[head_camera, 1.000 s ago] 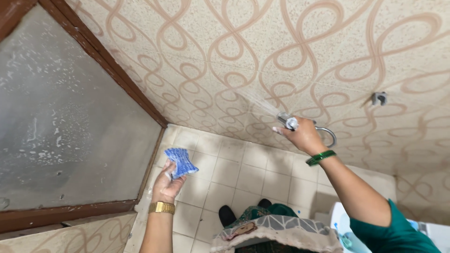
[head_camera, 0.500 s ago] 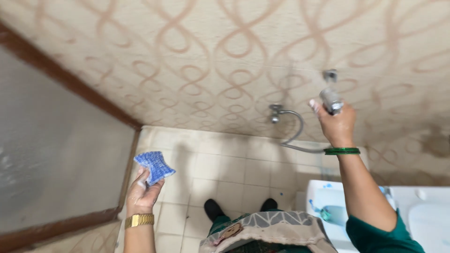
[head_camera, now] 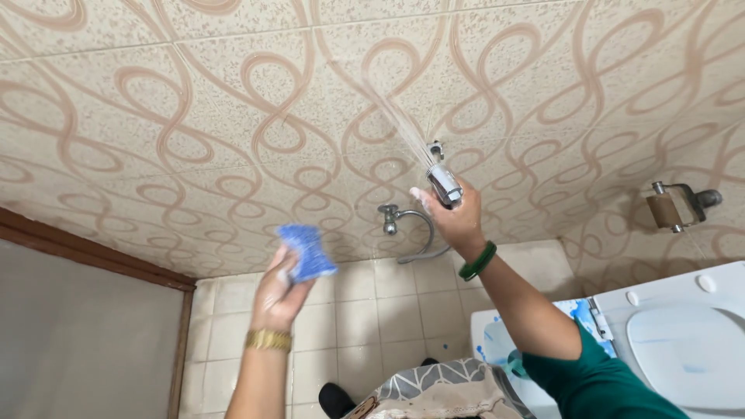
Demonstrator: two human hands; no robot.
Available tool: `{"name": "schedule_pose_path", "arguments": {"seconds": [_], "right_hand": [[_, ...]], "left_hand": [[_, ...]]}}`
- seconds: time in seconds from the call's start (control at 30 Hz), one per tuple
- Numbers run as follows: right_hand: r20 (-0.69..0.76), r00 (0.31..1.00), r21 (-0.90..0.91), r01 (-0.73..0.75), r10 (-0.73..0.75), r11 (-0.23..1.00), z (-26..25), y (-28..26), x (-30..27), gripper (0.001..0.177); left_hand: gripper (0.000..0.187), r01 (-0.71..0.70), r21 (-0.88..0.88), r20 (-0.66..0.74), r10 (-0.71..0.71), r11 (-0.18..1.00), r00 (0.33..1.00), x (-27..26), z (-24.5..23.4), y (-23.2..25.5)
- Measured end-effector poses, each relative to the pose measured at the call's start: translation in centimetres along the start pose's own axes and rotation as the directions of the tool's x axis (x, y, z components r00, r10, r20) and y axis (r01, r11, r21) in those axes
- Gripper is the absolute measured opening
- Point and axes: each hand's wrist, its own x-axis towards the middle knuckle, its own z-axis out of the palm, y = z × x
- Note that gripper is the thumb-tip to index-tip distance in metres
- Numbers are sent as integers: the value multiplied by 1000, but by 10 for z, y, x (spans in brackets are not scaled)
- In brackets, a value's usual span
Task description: The person scrubs bathroom wall tiles with a sponge and by hand. The person then uses a handheld sprayer to wash their hands under the water stream and finishes by washing their hands in a sink.
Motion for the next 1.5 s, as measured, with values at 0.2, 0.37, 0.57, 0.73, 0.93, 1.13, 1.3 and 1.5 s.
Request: {"name": "schedule_pose_path", "arguments": {"seconds": [0.2, 0.37, 0.57, 0.73, 0.93, 1.13, 1.3, 1.5], "right_hand": [[147, 986, 39, -88, 82, 995, 8, 2, -24, 25], [63, 973, -27, -222, 224, 975, -16, 17, -8, 29], [-119, 928, -130, -368, 353, 921, -39, 51, 30, 27], [285, 958, 75, -46, 23, 996, -57, 95, 73, 36], [259, 960, -190, -54, 103, 980, -32, 119, 128, 37], [327, 945, -189, 41, 23, 981, -19, 157, 147, 51], [228, 936, -220, -218, 267, 951, -14, 149, 158, 31], [168, 974, -335, -91, 154, 938, -6, 164, 155, 36]], "left_hand": [[53, 1, 96, 139, -14, 995, 990, 32, 101, -38], [54, 19, 149, 85, -32, 989, 996, 28, 115, -40], [54, 35, 157, 90, -50, 987, 995, 24, 110, -56], [53, 17, 160, 22, -21, 987, 1000, 12, 94, -58], [53, 34, 141, -116, -18, 989, 993, -2, 86, -58], [55, -29, 136, -134, 47, 990, 990, -10, 72, -49], [53, -40, 134, -164, 62, 990, 985, -10, 67, -47], [53, -61, 139, -155, 83, 988, 984, -9, 76, -43]]}}
